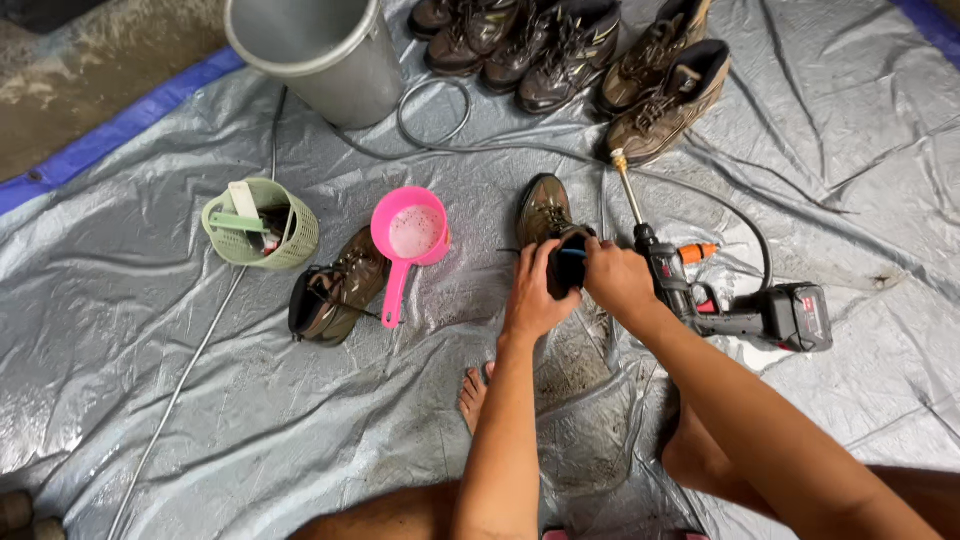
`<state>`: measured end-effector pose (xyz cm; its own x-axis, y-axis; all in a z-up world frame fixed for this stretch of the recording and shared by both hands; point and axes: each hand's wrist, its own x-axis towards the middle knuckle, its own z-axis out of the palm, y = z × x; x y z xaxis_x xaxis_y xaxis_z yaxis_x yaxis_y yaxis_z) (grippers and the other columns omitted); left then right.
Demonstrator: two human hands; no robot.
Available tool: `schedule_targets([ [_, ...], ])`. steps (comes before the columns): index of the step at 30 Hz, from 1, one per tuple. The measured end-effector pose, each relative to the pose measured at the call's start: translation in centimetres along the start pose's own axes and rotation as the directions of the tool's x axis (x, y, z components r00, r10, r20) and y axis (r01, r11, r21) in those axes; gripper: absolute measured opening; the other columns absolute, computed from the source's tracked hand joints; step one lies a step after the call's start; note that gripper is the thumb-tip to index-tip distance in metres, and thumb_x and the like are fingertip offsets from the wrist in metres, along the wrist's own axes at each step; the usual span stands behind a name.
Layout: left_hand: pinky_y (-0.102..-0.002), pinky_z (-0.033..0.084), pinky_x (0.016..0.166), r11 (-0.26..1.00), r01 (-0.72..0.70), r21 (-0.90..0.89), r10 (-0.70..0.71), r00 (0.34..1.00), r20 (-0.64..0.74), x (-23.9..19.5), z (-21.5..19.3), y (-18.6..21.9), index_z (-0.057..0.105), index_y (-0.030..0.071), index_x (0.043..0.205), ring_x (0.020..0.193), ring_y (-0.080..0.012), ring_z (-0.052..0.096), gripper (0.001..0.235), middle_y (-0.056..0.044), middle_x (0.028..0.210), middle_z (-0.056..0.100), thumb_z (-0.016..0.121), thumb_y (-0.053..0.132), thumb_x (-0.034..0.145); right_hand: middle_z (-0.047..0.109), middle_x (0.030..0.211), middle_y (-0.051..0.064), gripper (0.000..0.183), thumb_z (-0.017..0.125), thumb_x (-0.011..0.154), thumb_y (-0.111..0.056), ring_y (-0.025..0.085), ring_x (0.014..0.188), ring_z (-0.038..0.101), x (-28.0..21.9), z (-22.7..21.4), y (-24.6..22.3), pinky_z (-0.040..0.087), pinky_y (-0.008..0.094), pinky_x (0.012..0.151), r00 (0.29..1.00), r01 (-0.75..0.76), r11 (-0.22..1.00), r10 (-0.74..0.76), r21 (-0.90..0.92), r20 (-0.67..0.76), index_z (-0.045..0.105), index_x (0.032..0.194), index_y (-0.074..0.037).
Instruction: The person scrubs a hiking shoe with a green brush and soapy water, then uses a handheld steam cleaner to clean the shoe's exterior and sole. They inspect the shoe and then proceed to scrub another shoe with a blue brush.
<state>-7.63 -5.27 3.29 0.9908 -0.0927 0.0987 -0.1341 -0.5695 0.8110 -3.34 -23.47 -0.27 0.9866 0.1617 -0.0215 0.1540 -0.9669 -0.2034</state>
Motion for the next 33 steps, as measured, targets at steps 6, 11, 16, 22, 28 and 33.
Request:
schedule_targets([
  [6, -0.056, 0.065, 0.085, 0.921, 0.227, 0.315, -0.191, 0.971, -0.143, 1.7, 2.4, -4.2, 0.049, 0.020, 0.106, 0.105, -0.0419, 0.072, 0.029, -0.011, 0.112, 0.060, 0.074, 0.025, 0.091, 0.076, 0.080, 0.022, 0.041, 0.044, 0.107, -0.030, 0.050, 0.079, 0.079, 0.0, 0.0, -4.7, 0.063, 0.063, 0.067, 0.966, -0.214, 0.968, 0.188, 0.134, 0.179, 0.071, 0.119, -0.001],
  [11, -0.059, 0.064, 0.096, 0.858, 0.337, 0.386, -0.367, 0.930, 0.002, 3.3, 0.2, -7.1, 0.034, 0.021, 0.159, 0.109, -0.0511, 0.075, 0.078, -0.022, 0.126, 0.065, 0.071, 0.006, 0.092, 0.076, 0.094, 0.027, 0.034, 0.046, 0.107, -0.020, 0.053, 0.092, 0.078, 2.1, 0.2, -9.9, 0.064, 0.065, 0.078, 0.974, -0.163, 0.968, 0.128, 0.190, 0.185, 0.064, 0.124, 0.004],
  [16, -0.056, 0.068, 0.086, 0.911, 0.294, 0.291, -0.259, 0.954, -0.154, 5.3, -0.8, -7.3, 0.069, 0.004, 0.115, 0.109, -0.0492, 0.072, 0.020, -0.017, 0.134, 0.057, 0.065, 0.018, 0.101, 0.077, 0.094, 0.032, 0.033, 0.043, 0.104, -0.013, 0.056, 0.093, 0.078, 0.4, -1.2, -9.0, 0.063, 0.067, 0.079, 0.966, -0.106, 0.978, 0.059, 0.180, 0.252, 0.063, 0.121, 0.007],
  [22, -0.054, 0.066, 0.099, 0.969, 0.241, 0.056, -0.240, 0.970, -0.036, 4.1, -1.9, -7.4, 0.070, 0.000, 0.136, 0.119, -0.0463, 0.074, 0.032, -0.027, 0.127, 0.075, 0.059, 0.013, 0.109, 0.079, 0.093, 0.028, 0.035, 0.049, 0.100, -0.021, 0.053, 0.092, 0.079, 1.2, 1.0, -9.4, 0.064, 0.065, 0.076, 0.942, -0.202, 0.970, 0.154, 0.136, 0.298, 0.066, 0.121, 0.002],
  [28, -0.057, 0.065, 0.096, 0.970, 0.240, -0.039, -0.243, 0.963, -0.118, 3.4, -1.9, -8.3, 0.069, -0.001, 0.127, 0.115, -0.0512, 0.073, 0.024, -0.032, 0.119, 0.076, 0.055, 0.004, 0.108, 0.078, 0.088, 0.023, 0.032, 0.053, 0.097, -0.022, 0.050, 0.087, 0.080, -1.3, -1.9, -7.9, 0.065, 0.060, 0.075, 0.962, -0.017, 0.997, -0.003, 0.069, 0.271, 0.075, 0.112, -0.003],
  [33, -0.060, 0.063, 0.092, 0.967, 0.255, 0.009, -0.251, 0.955, -0.158, 3.4, 0.2, -9.6, 0.073, 0.011, 0.122, 0.108, -0.0492, 0.075, 0.019, -0.026, 0.109, 0.079, 0.066, 0.018, 0.106, 0.078, 0.081, 0.023, 0.028, 0.056, 0.094, -0.023, 0.045, 0.083, 0.082, -2.4, -2.4, -6.1, 0.064, 0.059, 0.073, 0.981, 0.045, 0.997, -0.056, 0.061, 0.188, 0.077, 0.101, -0.005],
])
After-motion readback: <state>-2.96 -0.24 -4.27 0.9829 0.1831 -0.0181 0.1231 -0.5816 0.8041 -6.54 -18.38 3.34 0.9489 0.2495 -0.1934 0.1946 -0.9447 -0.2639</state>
